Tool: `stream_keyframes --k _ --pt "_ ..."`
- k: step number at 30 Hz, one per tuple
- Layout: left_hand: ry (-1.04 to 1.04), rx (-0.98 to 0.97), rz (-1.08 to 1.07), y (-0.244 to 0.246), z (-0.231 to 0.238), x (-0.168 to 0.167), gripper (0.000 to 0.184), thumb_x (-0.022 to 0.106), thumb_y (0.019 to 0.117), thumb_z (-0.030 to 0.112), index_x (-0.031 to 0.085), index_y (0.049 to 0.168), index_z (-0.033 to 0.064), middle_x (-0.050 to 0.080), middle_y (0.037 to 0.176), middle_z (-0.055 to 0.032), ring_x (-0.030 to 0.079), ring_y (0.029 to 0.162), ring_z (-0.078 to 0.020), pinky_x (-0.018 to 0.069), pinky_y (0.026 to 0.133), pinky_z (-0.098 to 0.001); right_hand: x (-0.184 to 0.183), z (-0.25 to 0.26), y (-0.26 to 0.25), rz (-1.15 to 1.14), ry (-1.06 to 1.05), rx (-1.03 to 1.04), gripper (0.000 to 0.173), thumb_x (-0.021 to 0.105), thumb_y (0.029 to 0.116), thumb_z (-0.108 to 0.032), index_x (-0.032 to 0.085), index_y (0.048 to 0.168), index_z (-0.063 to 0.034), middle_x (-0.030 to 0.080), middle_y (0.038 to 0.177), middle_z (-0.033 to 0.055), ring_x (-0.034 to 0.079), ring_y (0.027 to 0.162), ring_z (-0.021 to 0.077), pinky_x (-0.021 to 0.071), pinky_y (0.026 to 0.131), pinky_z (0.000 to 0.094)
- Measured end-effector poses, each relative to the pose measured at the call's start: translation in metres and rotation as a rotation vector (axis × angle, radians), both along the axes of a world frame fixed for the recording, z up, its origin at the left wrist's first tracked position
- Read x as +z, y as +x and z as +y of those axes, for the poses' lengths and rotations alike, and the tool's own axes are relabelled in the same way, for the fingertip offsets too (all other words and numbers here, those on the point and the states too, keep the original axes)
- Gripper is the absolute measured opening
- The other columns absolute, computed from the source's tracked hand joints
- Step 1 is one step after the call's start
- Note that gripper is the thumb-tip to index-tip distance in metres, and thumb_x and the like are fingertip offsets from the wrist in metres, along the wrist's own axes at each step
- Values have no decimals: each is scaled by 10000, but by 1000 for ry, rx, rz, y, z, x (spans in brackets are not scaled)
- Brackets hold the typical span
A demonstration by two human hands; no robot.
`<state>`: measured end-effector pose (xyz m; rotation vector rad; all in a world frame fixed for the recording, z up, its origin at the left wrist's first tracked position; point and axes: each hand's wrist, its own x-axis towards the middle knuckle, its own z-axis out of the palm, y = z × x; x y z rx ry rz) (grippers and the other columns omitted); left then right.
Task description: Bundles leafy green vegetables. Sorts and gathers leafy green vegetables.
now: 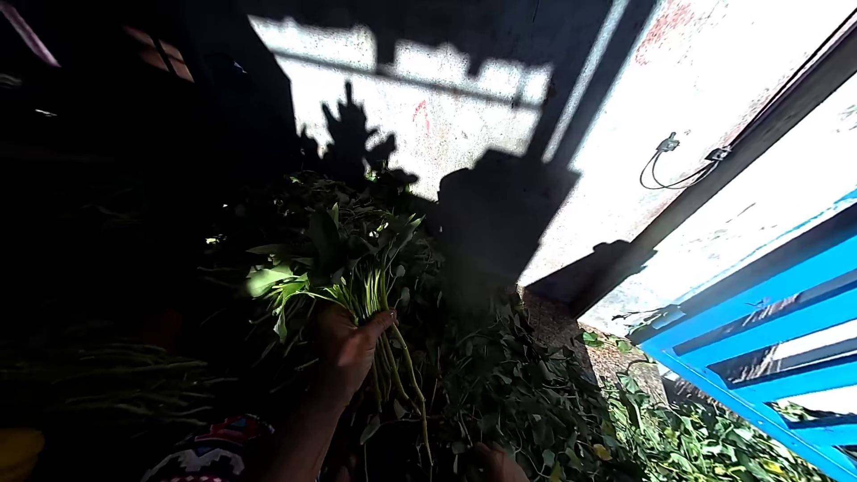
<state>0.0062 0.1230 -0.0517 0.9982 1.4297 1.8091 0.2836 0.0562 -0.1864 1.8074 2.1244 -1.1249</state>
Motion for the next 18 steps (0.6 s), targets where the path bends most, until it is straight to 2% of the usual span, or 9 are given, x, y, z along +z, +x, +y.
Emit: stream_keyframes --k 3,4,5,6,7,10,13,15,18 --pt "-49 25 -10 5 0 -1 247 795 809 -79 694 1023 -10 758 885 -133 746 750 -244 647 692 -376 20 7 -27 527 147 -50 525 596 1008 -268 516 1436 25 625 1336 217 630 1222 314 507 1050 508" --pt "-49 50 -32 6 0 -1 253 794 806 -87 690 1025 -14 754 877 -132 744 738 -241 648 678 -373 19 6 -35 622 133 -62 505 576 1022 -242 500 1439 32 643 1310 205 652 1194 283 526 1040 481" --pt "-45 82 -59 5 -1 0 270 792 802 -98 677 1032 -16 747 870 -134 737 723 -239 645 661 -371 16 3 -42 662 142 -90 418 546 1034 -219 553 1366 35 694 1174 184 694 1066 261 563 952 473" --pt "-40 123 -75 3 -1 0 296 798 795 -101 667 1045 -13 740 869 -131 733 713 -236 645 648 -377 12 0 -46 666 176 -129 339 513 1042 -208 613 1258 33 711 991 160 706 898 249 578 832 476" --pt "-39 172 -68 0 0 0 321 806 785 -100 665 1056 -2 738 874 -120 733 708 -228 647 640 -378 9 -3 -48 660 224 -160 318 488 1055 -207 649 1193 30 705 892 139 698 805 233 583 767 464" --pt "-35 300 -86 -5 -2 3 362 816 759 -121 650 1051 15 735 849 -84 727 685 -191 641 619 -343 13 -7 -51 555 454 -176 289 503 1054 -170 692 1150 27 709 937 137 702 825 226 597 777 420" --pt "38 365 -186 -5 -2 7 358 777 765 -167 626 1039 7 731 821 -74 730 672 -182 642 617 -329 28 5 -55 253 781 -83 228 596 970 -73 710 1130 43 700 983 191 724 856 322 619 750 467" --pt "99 382 -235 -9 -1 10 329 754 777 -176 634 1026 2 727 813 -71 720 661 -180 636 609 -324 33 20 -51 167 887 -69 215 631 942 -53 717 1113 45 693 985 201 722 857 334 624 753 464" --pt "32 389 -329 -16 -2 18 254 736 822 -141 632 1012 -7 723 782 -88 707 620 -190 624 586 -322 46 34 -42 369 855 -131 231 536 1013 -149 724 993 -17 679 857 82 678 719 176 592 647 332"
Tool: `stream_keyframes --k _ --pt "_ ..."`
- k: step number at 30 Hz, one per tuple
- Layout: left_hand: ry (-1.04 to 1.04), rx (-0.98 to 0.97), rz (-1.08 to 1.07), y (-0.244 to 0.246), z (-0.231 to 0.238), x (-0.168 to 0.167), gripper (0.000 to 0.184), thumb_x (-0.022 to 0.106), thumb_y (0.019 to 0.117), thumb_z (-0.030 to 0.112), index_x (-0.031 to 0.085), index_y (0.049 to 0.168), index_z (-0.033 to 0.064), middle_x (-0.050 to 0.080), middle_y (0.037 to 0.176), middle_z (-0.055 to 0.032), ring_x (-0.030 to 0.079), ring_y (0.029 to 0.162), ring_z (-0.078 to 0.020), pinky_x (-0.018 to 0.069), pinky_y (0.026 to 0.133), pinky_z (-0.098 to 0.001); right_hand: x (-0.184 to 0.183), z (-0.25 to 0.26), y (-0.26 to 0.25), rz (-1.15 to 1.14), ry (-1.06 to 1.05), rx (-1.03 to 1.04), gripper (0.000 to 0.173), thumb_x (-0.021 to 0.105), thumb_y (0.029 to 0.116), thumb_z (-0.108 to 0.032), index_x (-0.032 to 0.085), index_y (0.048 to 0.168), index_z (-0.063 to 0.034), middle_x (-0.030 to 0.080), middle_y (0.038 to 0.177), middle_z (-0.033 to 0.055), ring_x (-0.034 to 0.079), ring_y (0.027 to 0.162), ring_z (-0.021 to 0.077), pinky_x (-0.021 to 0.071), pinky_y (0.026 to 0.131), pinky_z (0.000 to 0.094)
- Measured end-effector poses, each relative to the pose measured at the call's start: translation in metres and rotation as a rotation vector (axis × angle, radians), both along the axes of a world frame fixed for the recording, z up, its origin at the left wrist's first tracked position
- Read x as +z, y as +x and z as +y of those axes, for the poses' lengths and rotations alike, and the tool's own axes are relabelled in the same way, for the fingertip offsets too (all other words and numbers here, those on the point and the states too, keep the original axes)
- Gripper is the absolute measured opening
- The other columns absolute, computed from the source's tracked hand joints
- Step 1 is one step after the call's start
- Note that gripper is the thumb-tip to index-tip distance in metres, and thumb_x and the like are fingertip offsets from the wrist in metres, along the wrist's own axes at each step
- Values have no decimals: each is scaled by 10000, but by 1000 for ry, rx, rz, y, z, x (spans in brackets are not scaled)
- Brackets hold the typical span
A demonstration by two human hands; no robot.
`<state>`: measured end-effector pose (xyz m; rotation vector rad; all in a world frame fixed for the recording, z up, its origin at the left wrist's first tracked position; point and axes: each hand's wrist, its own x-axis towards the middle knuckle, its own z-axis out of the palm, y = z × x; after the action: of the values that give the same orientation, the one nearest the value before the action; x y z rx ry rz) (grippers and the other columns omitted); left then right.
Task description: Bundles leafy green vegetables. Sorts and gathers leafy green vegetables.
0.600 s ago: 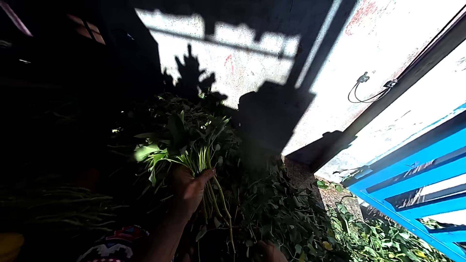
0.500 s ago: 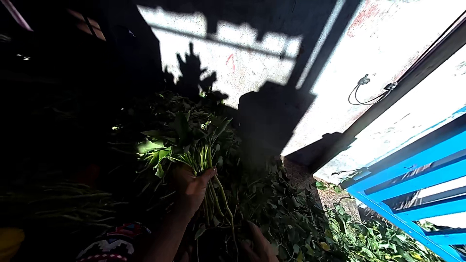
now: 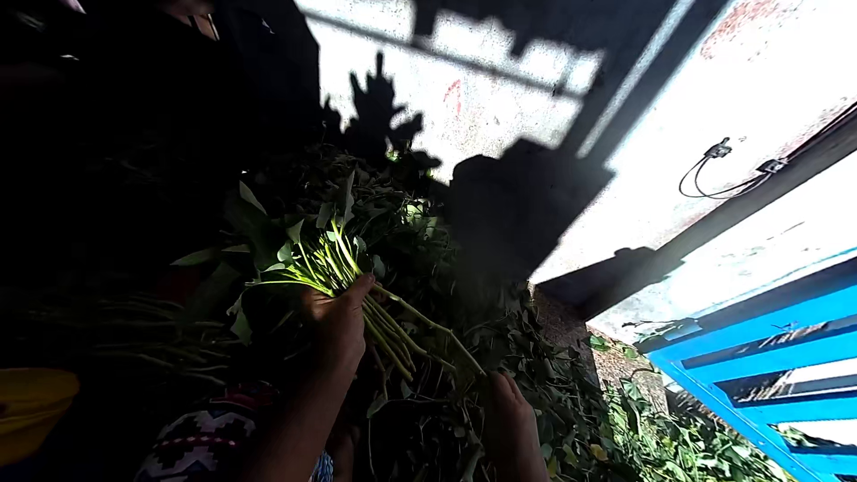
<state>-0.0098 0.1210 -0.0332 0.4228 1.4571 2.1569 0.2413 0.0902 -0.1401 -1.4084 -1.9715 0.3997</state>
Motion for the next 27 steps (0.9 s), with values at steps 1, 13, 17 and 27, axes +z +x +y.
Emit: stream_keyframes --k 1,13,17,27 --pt "-37 -10 -51 -3 0 2 218 741 837 -115 638 1002 -18 727 775 -108 709 613 -202 625 588 -330 7 0 5 201 -127 56 264 487 1038 -182 701 945 -58 617 766 15 589 642 95 513 583 258" --pt "207 -392 240 29 -28 5 225 746 851 -65 669 1054 -9 745 934 -199 751 772 -324 662 708 -449 -9 29 29 1812 -987 71 439 375 1034 -272 514 629 -180 396 506 -76 341 379 14 285 359 172" --pt "262 -257 117 20 -19 12 262 736 847 -98 641 1071 0 747 919 -168 752 769 -286 660 727 -435 -7 73 37 2216 -570 -364 469 330 1069 -352 500 670 -174 398 466 -73 348 343 25 296 343 172" --pt "14 -221 -189 -6 -13 19 216 641 922 -91 647 1109 16 718 964 -126 727 779 -237 644 717 -397 -126 41 -15 -720 -691 287 443 601 969 -218 617 1397 -104 596 1433 149 456 1407 384 332 1136 619"
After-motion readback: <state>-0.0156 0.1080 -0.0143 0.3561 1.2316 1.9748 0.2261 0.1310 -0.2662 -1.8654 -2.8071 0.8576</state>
